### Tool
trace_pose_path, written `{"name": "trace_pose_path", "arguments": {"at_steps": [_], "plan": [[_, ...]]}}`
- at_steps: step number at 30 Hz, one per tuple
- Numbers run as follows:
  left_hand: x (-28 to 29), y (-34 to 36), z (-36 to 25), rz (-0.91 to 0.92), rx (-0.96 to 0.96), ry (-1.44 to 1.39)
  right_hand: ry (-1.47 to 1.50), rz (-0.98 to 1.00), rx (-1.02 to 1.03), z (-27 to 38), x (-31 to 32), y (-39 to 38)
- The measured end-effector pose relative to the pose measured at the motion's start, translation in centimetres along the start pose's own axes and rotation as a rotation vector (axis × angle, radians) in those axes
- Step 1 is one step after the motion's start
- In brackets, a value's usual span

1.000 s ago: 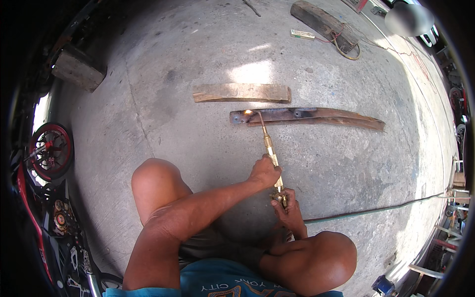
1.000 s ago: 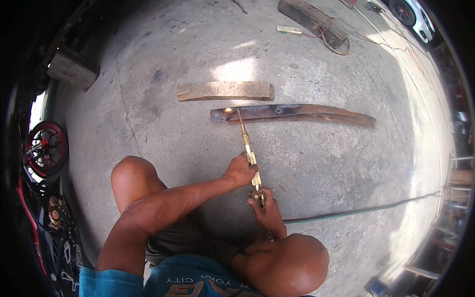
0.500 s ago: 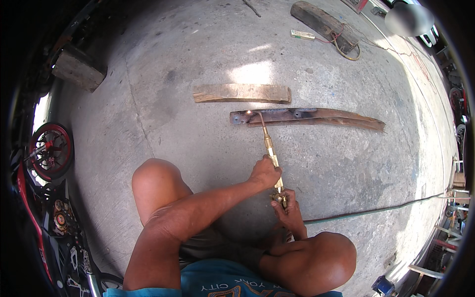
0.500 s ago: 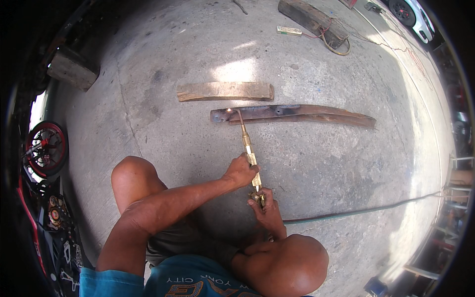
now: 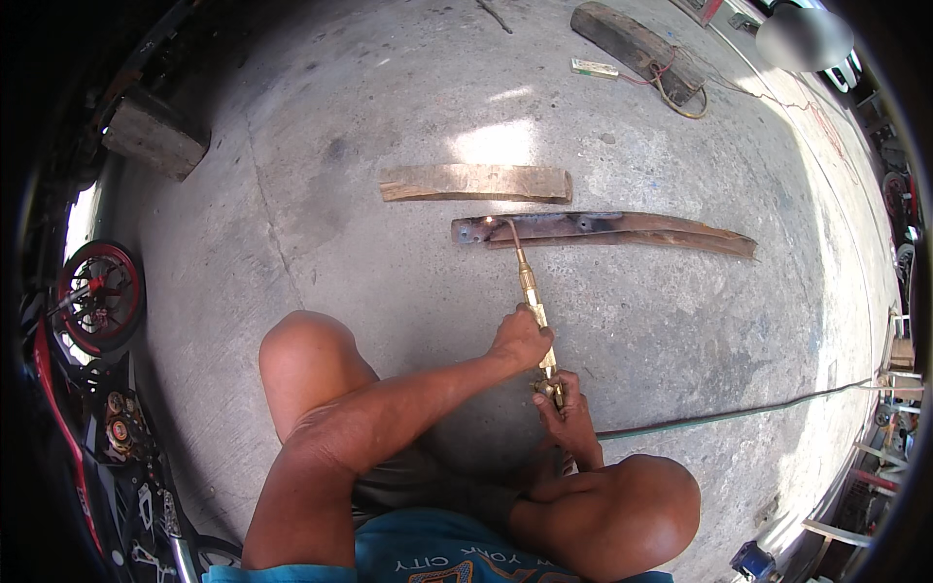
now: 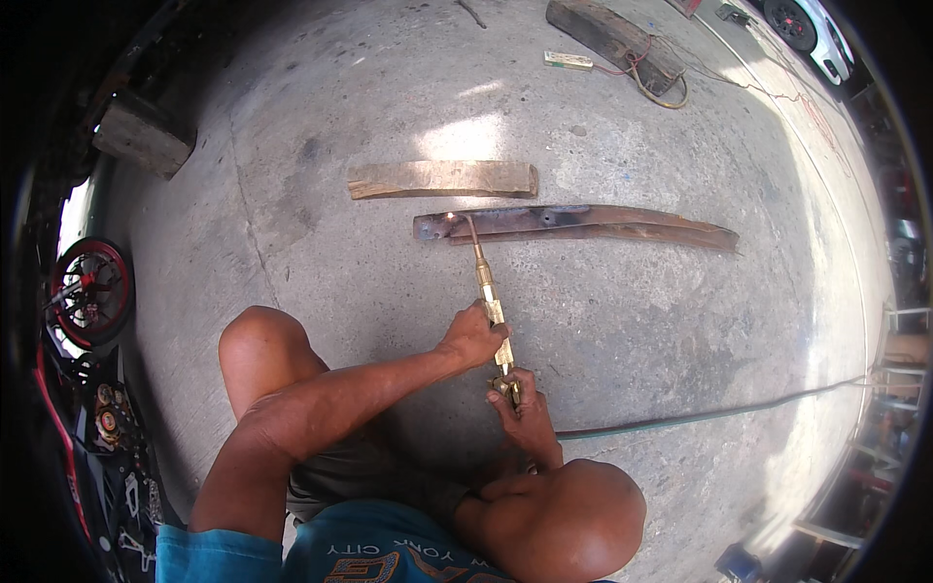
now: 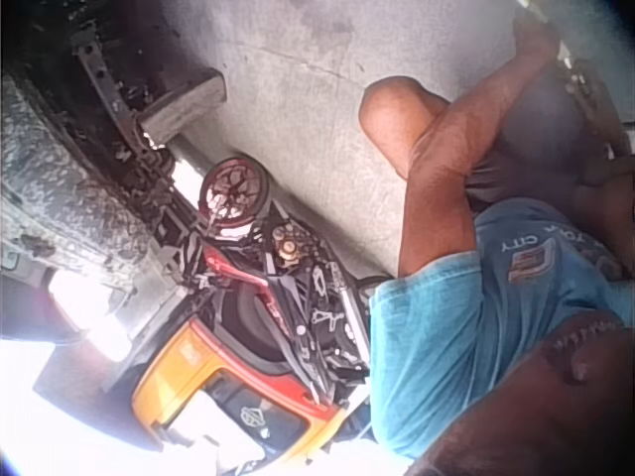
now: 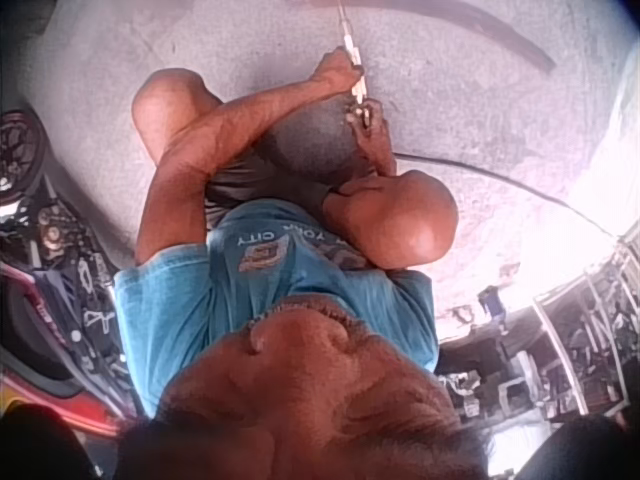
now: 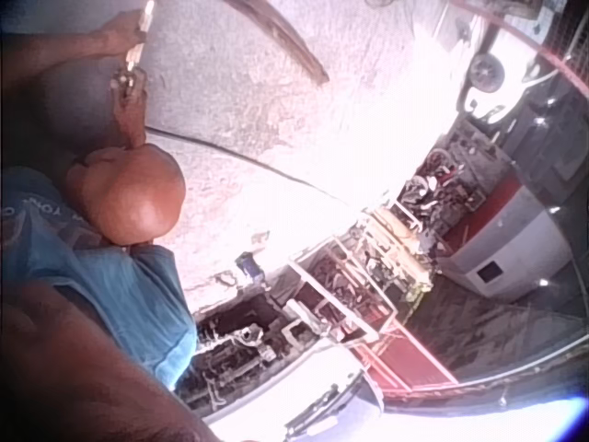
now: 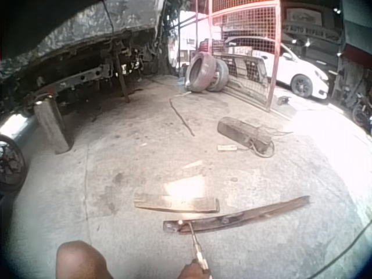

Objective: The person uses a welding torch to join two metal pieces on the floor. They hold the torch steadily, moving it along the seam to create a weld while sparks fly. The person remains seated throughout the process.

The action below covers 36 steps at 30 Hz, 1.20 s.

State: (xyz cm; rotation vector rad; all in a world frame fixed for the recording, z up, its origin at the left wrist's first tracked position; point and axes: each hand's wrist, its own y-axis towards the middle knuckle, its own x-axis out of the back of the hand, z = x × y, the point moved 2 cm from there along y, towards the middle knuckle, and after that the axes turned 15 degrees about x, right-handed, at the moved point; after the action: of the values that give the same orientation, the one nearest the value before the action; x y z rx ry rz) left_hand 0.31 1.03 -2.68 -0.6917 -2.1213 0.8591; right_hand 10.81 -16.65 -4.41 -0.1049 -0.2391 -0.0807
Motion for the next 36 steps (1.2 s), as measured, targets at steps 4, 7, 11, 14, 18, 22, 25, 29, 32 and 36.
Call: {"name": "trace_pose_path", "arguments": {"at_steps": [4, 7, 11, 14, 18, 22, 25, 29, 32, 36], "plan": [[0.05, -0.15, -0.17, 0.005, 0.015, -0.006, -0.007, 0.001, 0.02, -0.13, 0.02, -0.02], [0.12, -0.17, -0.14, 0.0, 0.014, -0.001, -0.013, 0.004, 0.037, 0.0, 0.01, 0.06], [0.24, -0.27, -0.15, -0.003, 0.013, 0.003, 0.0, 0.019, 0.012, -0.01, 0.01, 0.07], [0.18, -0.31, -0.24, -0.002, 0.008, 0.0, -0.005, 0.017, 0.008, 0.19, 0.14, 0.04], [0.2, -0.34, -0.32, 0.009, 0.015, -0.004, -0.009, -0.005, 0.056, 0.08, -0.01, 0.02], [0.37, -0.45, -0.31, 0.016, 0.025, -0.002, 0.002, 0.007, 0.027, 0.09, -0.04, 0.04], [0.33, -0.44, -0.38, 0.021, 0.026, -0.002, 0.0, 0.01, 0.027, 0.1, 0.02, 0.03], [0.28, -0.4, -0.37, 0.021, 0.023, -0.005, 0.005, 0.013, 0.021, 0.18, 0.02, 0.02], [0.18, -0.24, -0.2, 0.014, 0.017, -0.003, -0.011, 0.007, 0.044, 0.07, -0.04, 0.02], [0.2, -0.25, -0.24, 0.007, 0.011, 0.01, 0.002, 0.005, 0.034, 0.33, -0.03, 0.07]]}}
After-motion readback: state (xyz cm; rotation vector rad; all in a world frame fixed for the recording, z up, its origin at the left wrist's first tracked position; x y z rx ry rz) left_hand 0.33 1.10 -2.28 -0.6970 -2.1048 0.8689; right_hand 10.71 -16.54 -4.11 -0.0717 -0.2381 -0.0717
